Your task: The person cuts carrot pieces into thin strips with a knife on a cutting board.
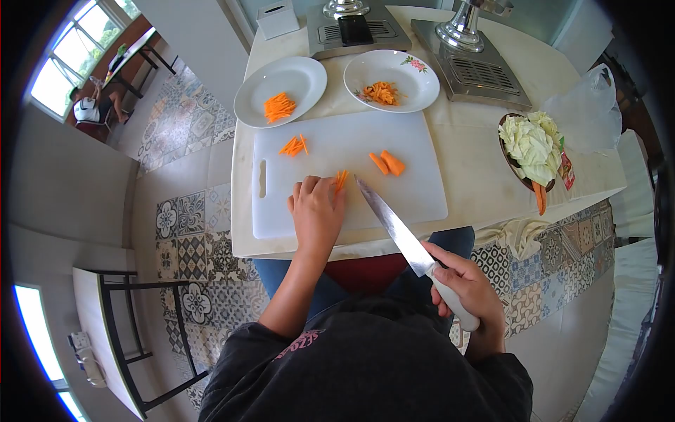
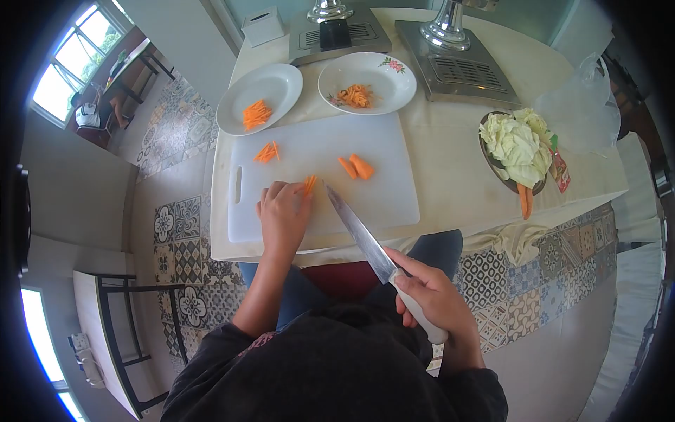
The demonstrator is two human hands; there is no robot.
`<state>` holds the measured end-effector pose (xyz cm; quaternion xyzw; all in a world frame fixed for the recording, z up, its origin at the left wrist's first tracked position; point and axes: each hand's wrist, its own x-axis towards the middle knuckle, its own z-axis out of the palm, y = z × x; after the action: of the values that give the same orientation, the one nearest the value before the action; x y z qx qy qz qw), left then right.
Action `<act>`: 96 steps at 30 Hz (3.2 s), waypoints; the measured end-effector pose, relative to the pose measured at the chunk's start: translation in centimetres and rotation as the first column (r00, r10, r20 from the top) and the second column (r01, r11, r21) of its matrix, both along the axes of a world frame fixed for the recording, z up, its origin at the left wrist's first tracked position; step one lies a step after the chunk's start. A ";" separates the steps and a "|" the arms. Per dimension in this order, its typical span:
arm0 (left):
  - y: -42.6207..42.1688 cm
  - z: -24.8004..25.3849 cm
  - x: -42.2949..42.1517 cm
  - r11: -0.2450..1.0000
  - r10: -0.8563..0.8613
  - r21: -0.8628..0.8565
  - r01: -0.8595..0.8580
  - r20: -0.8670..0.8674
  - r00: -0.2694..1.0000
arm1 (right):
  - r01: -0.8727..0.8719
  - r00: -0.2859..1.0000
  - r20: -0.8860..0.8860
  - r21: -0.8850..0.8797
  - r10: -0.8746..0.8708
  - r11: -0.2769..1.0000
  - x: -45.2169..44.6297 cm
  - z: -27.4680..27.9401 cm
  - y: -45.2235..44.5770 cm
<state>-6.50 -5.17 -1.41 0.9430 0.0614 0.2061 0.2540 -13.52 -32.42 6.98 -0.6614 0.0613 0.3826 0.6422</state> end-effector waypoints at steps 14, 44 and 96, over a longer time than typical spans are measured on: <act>1.4 -0.3 -0.2 0.997 -0.071 -0.038 0.072 0.031 0.997 | -0.081 0.985 -0.135 0.183 0.106 0.980 3.1 -2.0 -0.5; 8.4 0.2 6.2 0.985 -0.035 0.171 0.014 0.120 0.992 | -0.156 0.986 -0.053 0.097 0.161 0.983 6.8 1.5 3.6; 5.8 -0.6 1.3 0.999 -0.042 -0.025 0.041 -0.045 0.998 | -0.101 0.987 -0.101 0.197 0.122 0.975 5.0 -0.8 3.2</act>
<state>-5.21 0.66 -2.04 0.9454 0.0499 0.1786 0.2679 -8.49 -29.18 6.13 -0.5763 0.0231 0.4590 0.6758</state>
